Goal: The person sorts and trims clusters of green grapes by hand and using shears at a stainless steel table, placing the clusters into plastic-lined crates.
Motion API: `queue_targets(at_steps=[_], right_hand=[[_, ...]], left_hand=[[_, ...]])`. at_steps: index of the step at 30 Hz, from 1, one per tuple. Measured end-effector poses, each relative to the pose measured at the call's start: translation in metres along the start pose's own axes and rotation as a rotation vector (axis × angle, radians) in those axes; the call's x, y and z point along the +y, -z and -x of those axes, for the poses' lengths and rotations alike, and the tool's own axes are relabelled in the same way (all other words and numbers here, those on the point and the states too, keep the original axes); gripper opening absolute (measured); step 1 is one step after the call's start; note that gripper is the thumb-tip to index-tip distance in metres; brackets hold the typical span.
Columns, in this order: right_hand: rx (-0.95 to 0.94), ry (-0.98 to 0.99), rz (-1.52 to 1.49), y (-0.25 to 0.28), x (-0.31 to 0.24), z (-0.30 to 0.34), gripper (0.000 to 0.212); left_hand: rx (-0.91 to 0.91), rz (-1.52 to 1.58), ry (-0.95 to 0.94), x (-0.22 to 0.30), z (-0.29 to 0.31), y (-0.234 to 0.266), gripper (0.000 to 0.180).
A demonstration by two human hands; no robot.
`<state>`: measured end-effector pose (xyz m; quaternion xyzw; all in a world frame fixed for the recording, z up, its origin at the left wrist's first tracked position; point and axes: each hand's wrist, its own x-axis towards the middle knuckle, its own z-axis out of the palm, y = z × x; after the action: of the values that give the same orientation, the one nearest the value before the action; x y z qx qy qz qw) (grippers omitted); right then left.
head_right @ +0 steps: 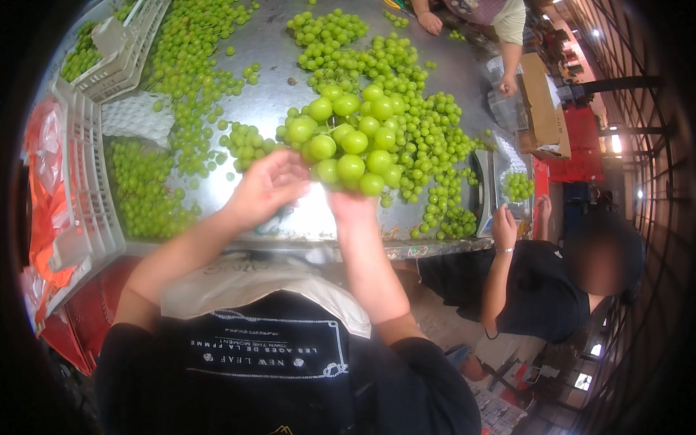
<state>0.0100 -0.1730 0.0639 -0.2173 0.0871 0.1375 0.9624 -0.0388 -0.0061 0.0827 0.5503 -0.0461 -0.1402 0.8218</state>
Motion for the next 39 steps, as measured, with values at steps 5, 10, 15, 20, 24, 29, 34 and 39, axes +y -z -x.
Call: queue_targets(at_steps=[5, 10, 15, 20, 24, 29, 34, 39], right_hand=[[0.192, 0.062, 0.001, -0.010, 0.006, 0.000, 0.032], [-0.076, -0.010, -0.072, 0.014, 0.003, -0.006, 0.029], [-0.064, -0.047, -0.149, 0.009, 0.005, -0.009, 0.031], [-0.100, -0.038, -0.044, 0.029, -0.002, -0.017, 0.031], [-0.033, -0.051, 0.052, 0.025, -0.009, -0.020, 0.031], [0.051, 0.099, 0.462, 0.039, 0.002, -0.025, 0.028], [0.047, 0.028, 0.359, 0.035, 0.000, -0.022, 0.024], [0.234, 0.221, 0.869, 0.091, -0.024, -0.036, 0.014]], left_hand=[[0.046, -0.082, 0.006, 0.001, -0.008, 0.001, 0.020], [0.057, -0.147, 0.013, 0.000, -0.012, 0.000, 0.014], [0.080, -0.141, 0.035, -0.006, -0.016, 0.000, 0.013], [0.058, -0.419, 0.013, -0.003, -0.019, 0.009, 0.017], [0.156, -0.539, -0.212, -0.006, -0.024, 0.020, 0.031], [0.137, -0.511, -0.104, -0.014, -0.034, 0.011, 0.026], [0.152, -0.536, 0.048, -0.032, -0.041, 0.016, 0.023], [0.146, -0.400, 0.005, -0.051, -0.033, 0.036, 0.032]])
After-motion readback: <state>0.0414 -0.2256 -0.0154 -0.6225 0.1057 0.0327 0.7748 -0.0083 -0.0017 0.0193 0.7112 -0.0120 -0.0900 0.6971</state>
